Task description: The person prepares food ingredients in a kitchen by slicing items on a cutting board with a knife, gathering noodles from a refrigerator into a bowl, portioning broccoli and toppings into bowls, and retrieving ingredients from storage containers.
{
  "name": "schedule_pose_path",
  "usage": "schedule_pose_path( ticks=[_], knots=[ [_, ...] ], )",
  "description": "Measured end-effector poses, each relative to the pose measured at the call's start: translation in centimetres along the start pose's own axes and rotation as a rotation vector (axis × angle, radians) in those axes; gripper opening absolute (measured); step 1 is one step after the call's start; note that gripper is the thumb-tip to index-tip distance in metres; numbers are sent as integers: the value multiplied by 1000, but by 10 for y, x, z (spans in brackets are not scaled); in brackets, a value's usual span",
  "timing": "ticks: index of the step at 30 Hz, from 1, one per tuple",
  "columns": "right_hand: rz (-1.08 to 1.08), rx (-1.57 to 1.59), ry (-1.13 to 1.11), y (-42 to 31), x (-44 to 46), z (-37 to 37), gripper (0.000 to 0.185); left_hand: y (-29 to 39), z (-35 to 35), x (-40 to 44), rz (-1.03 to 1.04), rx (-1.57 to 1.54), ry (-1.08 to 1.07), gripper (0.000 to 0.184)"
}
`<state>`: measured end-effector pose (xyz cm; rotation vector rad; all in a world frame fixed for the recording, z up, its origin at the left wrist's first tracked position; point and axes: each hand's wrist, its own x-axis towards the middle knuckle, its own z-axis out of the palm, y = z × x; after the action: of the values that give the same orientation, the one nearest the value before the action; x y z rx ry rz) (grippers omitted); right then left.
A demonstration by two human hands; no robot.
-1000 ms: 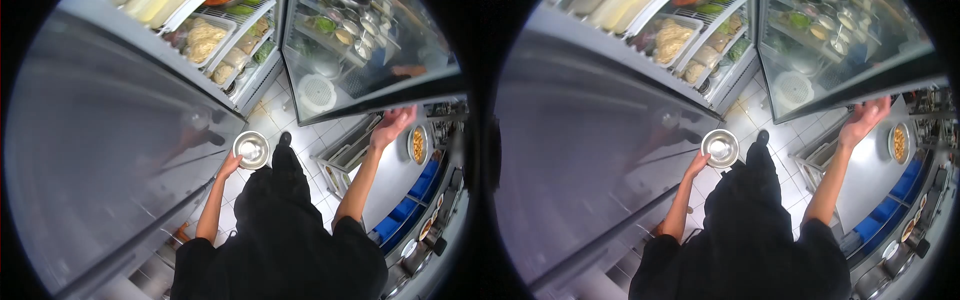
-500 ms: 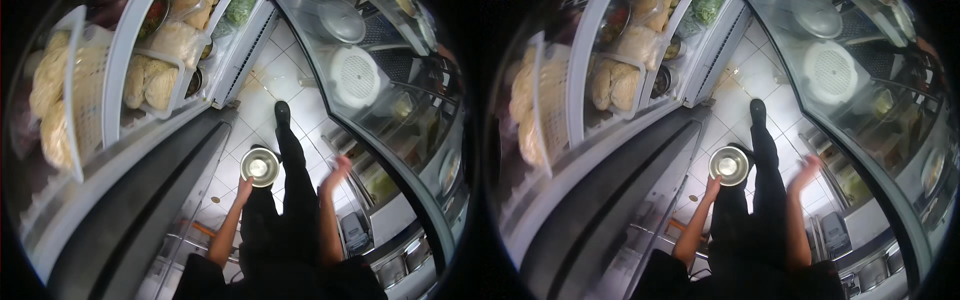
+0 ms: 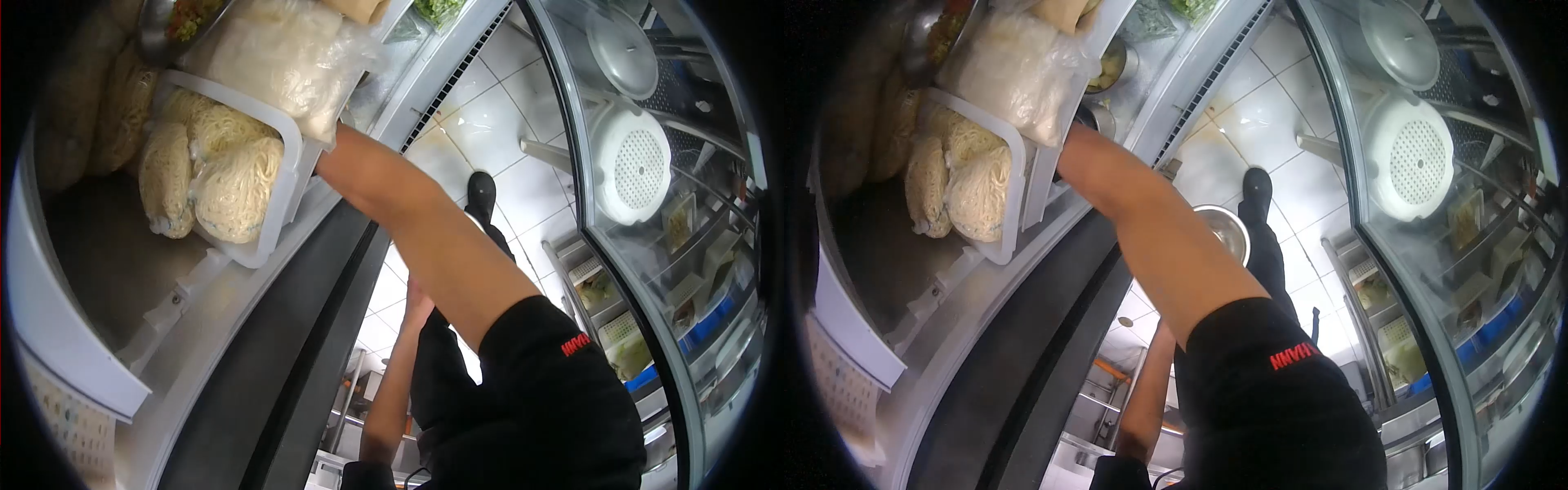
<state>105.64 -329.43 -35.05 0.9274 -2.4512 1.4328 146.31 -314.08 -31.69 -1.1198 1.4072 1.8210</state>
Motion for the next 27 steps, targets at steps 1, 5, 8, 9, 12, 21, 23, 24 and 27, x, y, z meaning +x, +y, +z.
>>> schedule_pose_path(
  ticks=[1, 5, 8, 9, 12, 21, 23, 24, 27],
  knots=[
    [0, 5, -8, -1, 1, 8, 38, -2, 4, 0, -7, -21, -8, 48],
    [-3, 16, -38, 1, -1, 21, 38, -3, 15, -3, -17, -86, -27, 47],
    [-7, 25, -54, 2, -4, 27, 38, 0, 16, 1, -18, -127, -31, 47],
    [-9, 25, -61, 1, -5, 28, 38, 1, 15, 3, -17, -141, -34, 47],
    [-17, 29, -81, -1, -6, 29, 39, 3, 16, 10, -12, -212, -28, 46],
    [-53, 42, -162, -8, -4, 23, 40, 24, 4, 14, 34, -40, -72, 53],
    [-58, 44, -177, -8, 0, 19, 40, 44, 16, 9, 76, -81, 10, 47],
    [-55, 48, -186, -9, 2, 16, 40, 48, 19, 9, 95, -99, 52, 47],
    [-65, 65, -213, -6, -5, 6, 40, 43, 4, 25, -17, -369, -112, 59]
  ],
)
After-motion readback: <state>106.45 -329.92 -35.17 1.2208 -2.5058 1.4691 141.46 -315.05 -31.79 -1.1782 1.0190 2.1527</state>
